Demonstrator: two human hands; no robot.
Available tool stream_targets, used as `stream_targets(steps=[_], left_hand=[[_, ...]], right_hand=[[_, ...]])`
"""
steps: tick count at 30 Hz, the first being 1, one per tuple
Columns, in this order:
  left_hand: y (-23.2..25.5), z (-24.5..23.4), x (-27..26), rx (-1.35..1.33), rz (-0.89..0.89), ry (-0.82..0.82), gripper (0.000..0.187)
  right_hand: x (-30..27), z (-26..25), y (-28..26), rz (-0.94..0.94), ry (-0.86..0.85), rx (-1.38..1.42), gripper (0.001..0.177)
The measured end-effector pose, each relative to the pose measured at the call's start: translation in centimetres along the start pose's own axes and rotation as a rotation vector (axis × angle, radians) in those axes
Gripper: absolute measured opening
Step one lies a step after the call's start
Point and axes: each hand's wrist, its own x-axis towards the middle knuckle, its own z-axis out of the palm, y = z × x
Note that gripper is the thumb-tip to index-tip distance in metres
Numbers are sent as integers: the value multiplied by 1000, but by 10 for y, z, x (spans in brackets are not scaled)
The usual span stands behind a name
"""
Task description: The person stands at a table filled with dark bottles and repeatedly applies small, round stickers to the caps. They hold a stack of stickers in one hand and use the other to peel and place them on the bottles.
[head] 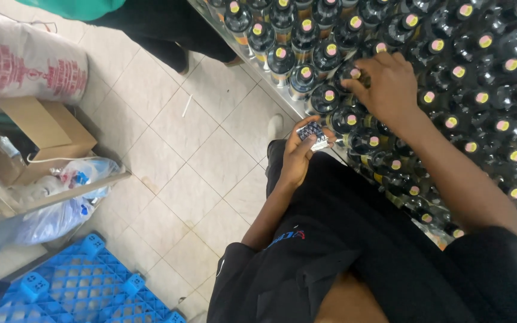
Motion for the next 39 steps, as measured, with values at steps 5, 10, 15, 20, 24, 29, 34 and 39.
stream_targets(steps=[5,10,15,20,24,29,34,39], left_hand=[[21,-12,13,21,-24,-32,48],[39,-22,25,38,-84,-24,47],[30,-44,39,51,-96,-126,52],[36,-34,47,-14,-117,-165,57],[34,-24,57,-112,-105,-252,58],[16,-21,70,32,-48,-232,55],[5,-6,67,130,-70,-138,57],[-4,1,66,158,-33,-97,56]], right_hand=[[-5,8,-5,59,-64,-148,52],[7,3,-10,206,-189,-38,61],[25,-35,-35,277,-207,127,45],[13,-4,-15,254,-228,115,48],[17,-29,-23,243,-272,-19,54],[25,-85,-71,273,-104,358,49],[4,-79,-83,393,-80,681,35],[-4,-74,-69,341,21,784,11]])
